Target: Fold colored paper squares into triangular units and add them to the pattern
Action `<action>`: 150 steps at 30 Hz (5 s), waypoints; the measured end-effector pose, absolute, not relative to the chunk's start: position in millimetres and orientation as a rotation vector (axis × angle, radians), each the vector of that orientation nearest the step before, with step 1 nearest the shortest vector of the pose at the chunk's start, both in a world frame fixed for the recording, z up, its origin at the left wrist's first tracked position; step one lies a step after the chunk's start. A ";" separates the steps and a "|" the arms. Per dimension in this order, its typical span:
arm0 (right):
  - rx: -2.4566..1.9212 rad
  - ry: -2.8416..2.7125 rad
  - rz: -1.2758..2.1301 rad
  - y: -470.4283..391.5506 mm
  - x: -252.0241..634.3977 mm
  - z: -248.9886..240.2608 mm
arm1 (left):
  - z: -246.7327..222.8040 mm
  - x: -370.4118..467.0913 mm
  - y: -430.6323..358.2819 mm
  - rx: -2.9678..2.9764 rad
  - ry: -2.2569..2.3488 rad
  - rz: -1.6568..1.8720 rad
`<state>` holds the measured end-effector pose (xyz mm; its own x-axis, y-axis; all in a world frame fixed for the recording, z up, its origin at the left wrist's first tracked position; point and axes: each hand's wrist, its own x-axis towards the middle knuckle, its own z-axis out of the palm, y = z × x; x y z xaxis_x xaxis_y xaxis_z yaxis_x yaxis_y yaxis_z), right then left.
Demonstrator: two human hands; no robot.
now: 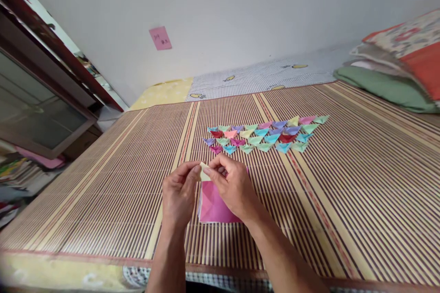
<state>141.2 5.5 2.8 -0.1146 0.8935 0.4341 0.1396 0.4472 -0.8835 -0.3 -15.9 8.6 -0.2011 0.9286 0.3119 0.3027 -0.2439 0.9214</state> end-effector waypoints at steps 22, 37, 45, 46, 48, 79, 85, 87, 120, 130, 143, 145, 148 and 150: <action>-1.005 -1.613 0.805 4.7 148.4 8.4 | 5.1 -8.7 -10.1 0.947 1.086 1.461; -0.975 -1.571 0.886 8.9 160.5 8.0 | -2.7 -10.6 -7.8 0.894 1.070 1.310; -0.944 -1.636 1.023 9.2 157.4 5.4 | -0.5 -4.4 -5.7 0.694 0.920 1.343; -0.948 -1.630 1.005 9.2 157.3 5.4 | -0.2 -3.4 -5.7 0.682 0.898 1.328; -0.948 -1.619 0.966 9.2 157.6 5.9 | -0.4 -2.4 -5.7 0.666 0.861 1.304; -0.787 -1.591 1.108 10.5 157.4 4.7 | -6.4 -4.8 1.3 0.326 0.691 1.322; -0.754 -1.562 1.182 9.8 156.9 7.0 | -8.1 -4.7 1.7 0.300 0.646 1.301; -0.762 -1.569 1.166 9.5 157.2 7.3 | -7.7 -4.7 1.6 0.306 0.638 1.304; -0.810 -1.666 0.556 10.1 146.9 -2.9 | 4.1 13.0 -10.6 0.777 0.854 1.394; -0.855 -1.917 0.140 15.9 146.5 -11.1 | 0.2 7.2 -7.1 0.604 0.824 1.316; -0.776 -1.749 0.720 15.7 153.2 -4.4 | -7.7 2.9 -3.0 0.558 0.910 1.644; -0.850 -1.657 0.763 15.4 154.3 -2.9 | -6.1 3.7 -4.6 0.579 0.923 1.653; -0.936 -1.584 0.835 14.3 151.4 -2.5 | -5.2 6.4 -6.0 0.618 0.954 1.654; -0.959 -1.557 0.858 13.2 148.5 -2.7 | -5.8 8.6 -6.2 0.646 0.983 1.663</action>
